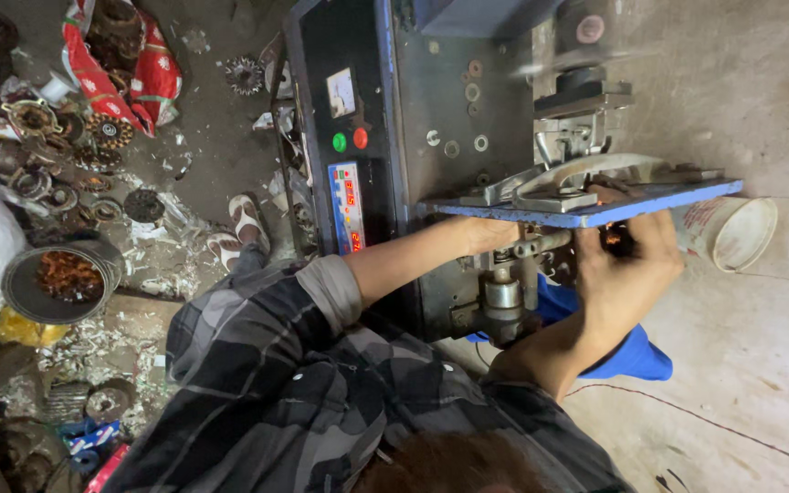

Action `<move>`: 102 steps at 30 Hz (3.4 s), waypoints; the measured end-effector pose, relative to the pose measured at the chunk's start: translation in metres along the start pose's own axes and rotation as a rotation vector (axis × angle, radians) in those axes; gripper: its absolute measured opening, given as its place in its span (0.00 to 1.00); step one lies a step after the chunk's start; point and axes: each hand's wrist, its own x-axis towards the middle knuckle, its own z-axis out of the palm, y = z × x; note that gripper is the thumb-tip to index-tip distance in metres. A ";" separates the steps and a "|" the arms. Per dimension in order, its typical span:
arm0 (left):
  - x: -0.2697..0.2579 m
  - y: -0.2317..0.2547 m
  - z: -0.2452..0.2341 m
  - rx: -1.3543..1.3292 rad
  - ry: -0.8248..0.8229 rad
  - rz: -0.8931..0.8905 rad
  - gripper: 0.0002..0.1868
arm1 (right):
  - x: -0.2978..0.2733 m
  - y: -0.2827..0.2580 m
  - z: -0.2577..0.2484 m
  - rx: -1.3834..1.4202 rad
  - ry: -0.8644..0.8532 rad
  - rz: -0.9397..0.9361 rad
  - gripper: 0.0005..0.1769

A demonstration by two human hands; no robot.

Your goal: The person operates a motor winding machine, manually guiding copper wire onto a stator core while using a blue plastic guide to maintain alignment. They repeatedly adjust the stator and the guide to ensure the wire is wound correctly.

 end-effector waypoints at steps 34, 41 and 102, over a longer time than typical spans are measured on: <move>-0.010 0.010 0.000 0.042 0.064 -0.003 0.28 | 0.005 -0.015 0.001 -0.028 0.032 0.049 0.18; -0.003 0.003 -0.010 0.111 0.119 -0.028 0.32 | 0.003 -0.012 0.001 -0.002 0.034 0.046 0.16; 0.026 0.171 -0.001 0.545 0.403 0.066 0.38 | 0.007 -0.016 0.000 0.015 0.039 0.101 0.17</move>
